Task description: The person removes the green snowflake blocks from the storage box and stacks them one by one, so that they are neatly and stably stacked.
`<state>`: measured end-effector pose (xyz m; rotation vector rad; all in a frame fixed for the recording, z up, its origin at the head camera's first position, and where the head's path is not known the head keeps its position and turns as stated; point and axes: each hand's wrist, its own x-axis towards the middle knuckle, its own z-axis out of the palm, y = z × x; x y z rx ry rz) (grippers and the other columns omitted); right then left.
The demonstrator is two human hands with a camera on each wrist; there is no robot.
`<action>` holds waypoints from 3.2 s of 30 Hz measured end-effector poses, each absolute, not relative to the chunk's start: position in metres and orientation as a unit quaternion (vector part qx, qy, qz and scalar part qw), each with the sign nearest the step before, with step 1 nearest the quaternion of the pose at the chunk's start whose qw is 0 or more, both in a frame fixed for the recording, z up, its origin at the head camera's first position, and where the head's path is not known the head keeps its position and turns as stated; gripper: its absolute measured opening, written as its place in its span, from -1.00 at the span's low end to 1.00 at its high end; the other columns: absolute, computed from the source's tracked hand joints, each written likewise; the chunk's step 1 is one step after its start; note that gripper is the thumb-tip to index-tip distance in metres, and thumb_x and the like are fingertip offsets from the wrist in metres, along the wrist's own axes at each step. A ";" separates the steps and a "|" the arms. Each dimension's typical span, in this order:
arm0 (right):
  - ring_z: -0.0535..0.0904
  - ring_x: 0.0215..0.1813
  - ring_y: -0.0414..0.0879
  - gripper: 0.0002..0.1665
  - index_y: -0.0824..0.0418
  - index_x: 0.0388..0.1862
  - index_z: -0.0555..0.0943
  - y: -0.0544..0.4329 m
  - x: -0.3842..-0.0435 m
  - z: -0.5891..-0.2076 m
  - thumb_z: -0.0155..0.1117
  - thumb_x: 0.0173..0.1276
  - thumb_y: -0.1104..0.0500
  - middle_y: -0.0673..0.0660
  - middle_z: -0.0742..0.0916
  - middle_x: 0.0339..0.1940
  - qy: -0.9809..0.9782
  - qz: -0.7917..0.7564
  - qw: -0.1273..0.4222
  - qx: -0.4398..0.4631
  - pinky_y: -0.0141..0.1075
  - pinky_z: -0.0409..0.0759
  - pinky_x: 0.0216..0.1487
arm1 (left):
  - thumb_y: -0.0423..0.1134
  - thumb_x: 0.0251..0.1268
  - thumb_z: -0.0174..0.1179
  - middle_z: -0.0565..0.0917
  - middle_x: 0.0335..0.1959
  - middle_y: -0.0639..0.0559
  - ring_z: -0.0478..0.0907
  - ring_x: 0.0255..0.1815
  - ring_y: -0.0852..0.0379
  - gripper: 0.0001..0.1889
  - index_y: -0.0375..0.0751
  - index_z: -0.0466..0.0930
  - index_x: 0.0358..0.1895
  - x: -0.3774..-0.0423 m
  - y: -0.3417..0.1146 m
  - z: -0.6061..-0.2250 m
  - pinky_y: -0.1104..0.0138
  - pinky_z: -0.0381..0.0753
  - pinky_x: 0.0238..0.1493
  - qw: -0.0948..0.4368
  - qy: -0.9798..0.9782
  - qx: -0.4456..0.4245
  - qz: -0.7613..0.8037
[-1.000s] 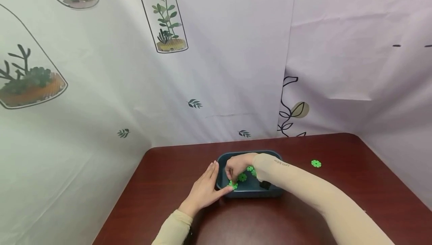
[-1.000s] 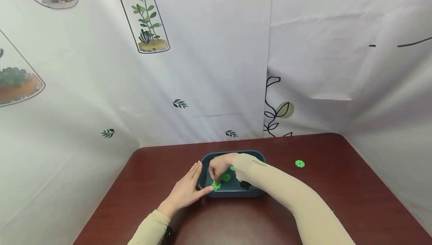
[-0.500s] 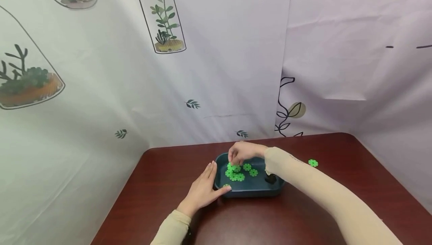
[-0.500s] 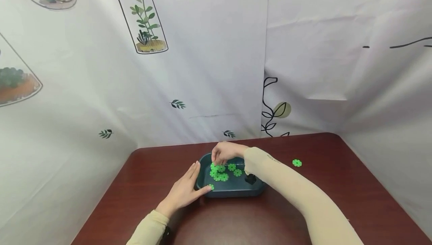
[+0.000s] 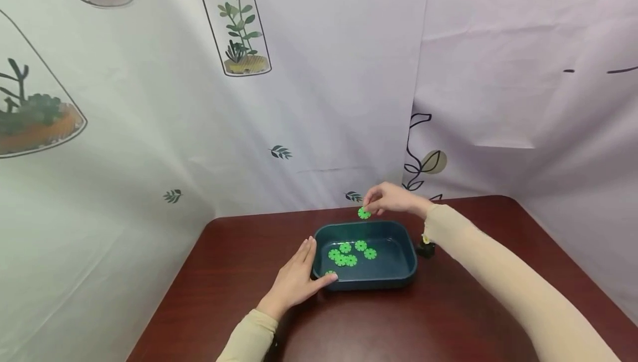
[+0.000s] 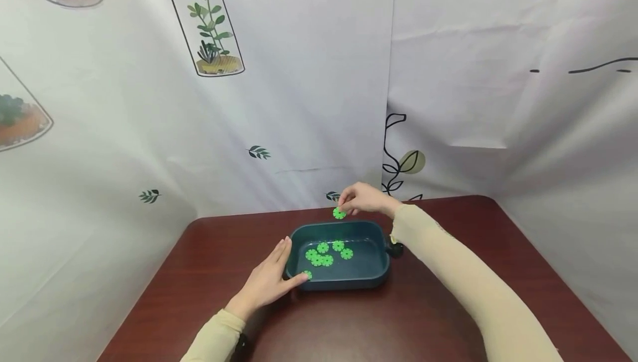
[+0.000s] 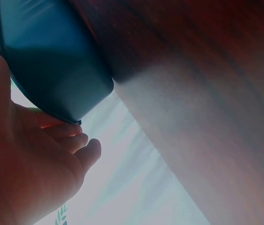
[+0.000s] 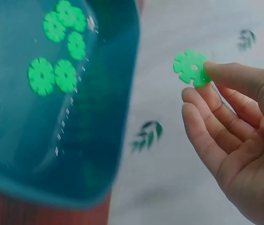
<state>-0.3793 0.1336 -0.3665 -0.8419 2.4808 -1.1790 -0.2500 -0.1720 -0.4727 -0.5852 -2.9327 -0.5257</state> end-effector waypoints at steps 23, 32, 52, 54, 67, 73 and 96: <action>0.65 -0.26 -0.08 -0.73 0.40 -0.06 0.67 0.281 -0.350 -0.376 0.28 0.48 0.18 0.20 0.75 -0.25 0.907 -0.390 0.008 -0.157 -0.20 0.63 -0.17 | 0.58 0.20 -0.01 0.10 0.61 -0.17 -0.02 0.63 -0.06 0.16 -0.32 0.06 0.59 -0.249 -0.174 -0.473 0.01 0.31 0.43 0.052 -0.964 -0.189 -0.180; 0.69 -0.25 0.01 -0.77 0.33 -0.15 0.69 0.307 -0.334 -0.424 0.30 0.46 0.15 0.13 0.75 -0.32 0.926 -0.360 0.010 -0.114 -0.18 0.58 -0.20 | 0.57 0.20 0.02 0.09 0.61 -0.18 0.00 0.62 -0.09 0.16 -0.33 0.05 0.59 -0.253 -0.174 -0.472 0.00 0.33 0.41 0.058 -0.962 -0.195 -0.180; 0.72 -0.23 0.00 -0.69 0.57 -0.07 0.62 0.326 -0.321 -0.469 0.28 0.45 0.26 0.25 0.74 -0.21 0.889 -0.448 0.047 -0.080 -0.19 0.72 -0.18 | 0.56 0.21 0.02 0.10 0.61 -0.19 0.02 0.62 -0.11 0.16 -0.34 0.05 0.59 -0.251 -0.174 -0.477 -0.02 0.36 0.39 0.051 -0.962 -0.194 -0.188; 0.71 -0.25 -0.02 -0.69 0.58 -0.08 0.62 0.326 -0.322 -0.472 0.28 0.45 0.27 0.27 0.73 -0.21 0.888 -0.450 0.047 -0.080 -0.21 0.72 -0.20 | 0.56 0.21 0.02 0.11 0.61 -0.20 0.02 0.62 -0.10 0.16 -0.34 0.06 0.59 -0.251 -0.174 -0.478 -0.02 0.37 0.38 0.052 -0.962 -0.194 -0.187; 0.70 -0.30 -0.05 -0.72 0.56 -0.11 0.64 0.323 -0.327 -0.476 0.27 0.44 0.29 0.25 0.75 -0.24 0.896 -0.436 0.029 -0.073 -0.26 0.70 -0.28 | 0.58 0.19 0.01 0.06 0.63 -0.14 -0.03 0.63 -0.05 0.17 -0.29 0.02 0.60 -0.253 -0.175 -0.474 -0.01 0.35 0.40 0.048 -0.963 -0.189 -0.188; 0.69 -0.27 0.00 -0.70 0.62 -0.09 0.62 0.322 -0.326 -0.476 0.27 0.43 0.32 0.32 0.74 -0.25 0.895 -0.442 0.020 -0.058 -0.23 0.72 -0.27 | 0.59 0.19 -0.02 0.04 0.63 -0.11 -0.05 0.64 -0.03 0.17 -0.27 -0.01 0.61 -0.253 -0.174 -0.475 0.00 0.31 0.43 0.039 -0.964 -0.187 -0.187; 0.68 -0.30 -0.04 -0.67 0.63 -0.06 0.60 0.324 -0.325 -0.477 0.30 0.42 0.31 0.31 0.74 -0.24 0.897 -0.438 0.043 -0.052 -0.25 0.71 -0.27 | 0.56 0.21 0.02 0.09 0.61 -0.19 -0.01 0.62 -0.08 0.16 -0.33 0.05 0.59 -0.252 -0.174 -0.478 -0.01 0.35 0.40 0.048 -0.961 -0.196 -0.191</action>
